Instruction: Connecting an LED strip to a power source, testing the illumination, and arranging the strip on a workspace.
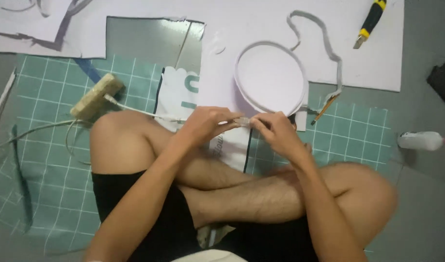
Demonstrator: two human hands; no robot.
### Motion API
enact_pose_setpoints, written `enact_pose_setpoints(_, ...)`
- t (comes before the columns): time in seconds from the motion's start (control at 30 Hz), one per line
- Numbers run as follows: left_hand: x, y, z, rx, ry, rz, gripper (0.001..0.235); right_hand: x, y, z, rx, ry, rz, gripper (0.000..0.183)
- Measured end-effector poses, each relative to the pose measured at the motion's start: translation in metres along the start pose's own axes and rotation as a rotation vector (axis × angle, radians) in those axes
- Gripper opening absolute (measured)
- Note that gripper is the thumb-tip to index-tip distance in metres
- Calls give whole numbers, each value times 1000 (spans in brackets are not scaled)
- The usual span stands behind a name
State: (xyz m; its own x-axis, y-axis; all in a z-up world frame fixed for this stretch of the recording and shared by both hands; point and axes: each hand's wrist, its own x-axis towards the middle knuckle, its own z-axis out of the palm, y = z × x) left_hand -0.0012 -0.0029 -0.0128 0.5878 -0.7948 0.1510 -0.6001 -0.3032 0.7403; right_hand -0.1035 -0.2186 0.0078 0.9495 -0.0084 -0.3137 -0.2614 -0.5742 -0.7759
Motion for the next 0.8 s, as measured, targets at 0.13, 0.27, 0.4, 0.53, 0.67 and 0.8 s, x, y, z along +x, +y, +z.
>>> enact_pose_setpoints(0.13,0,2,-3,-36,-11,6,24,2,-3,1,30,14,-22,23)
enact_pose_setpoints(0.27,0,0,-2,-50,-35,6,25,3,-1,5,68,13,-77,25)
enact_pose_setpoints(0.4,-1,-3,-4,-73,-32,10,28,6,-2,4,41,47,-150,24)
enact_pose_setpoints(0.53,2,4,-11,-62,-44,-33,26,2,-11,-2,-36,96,-198,24)
enact_pose_setpoints(0.67,2,5,-13,-57,-46,-42,24,0,-7,-2,-155,100,-178,25)
enact_pose_setpoints(0.8,1,4,-8,-63,-61,-44,23,-1,21,8,-140,97,-179,24)
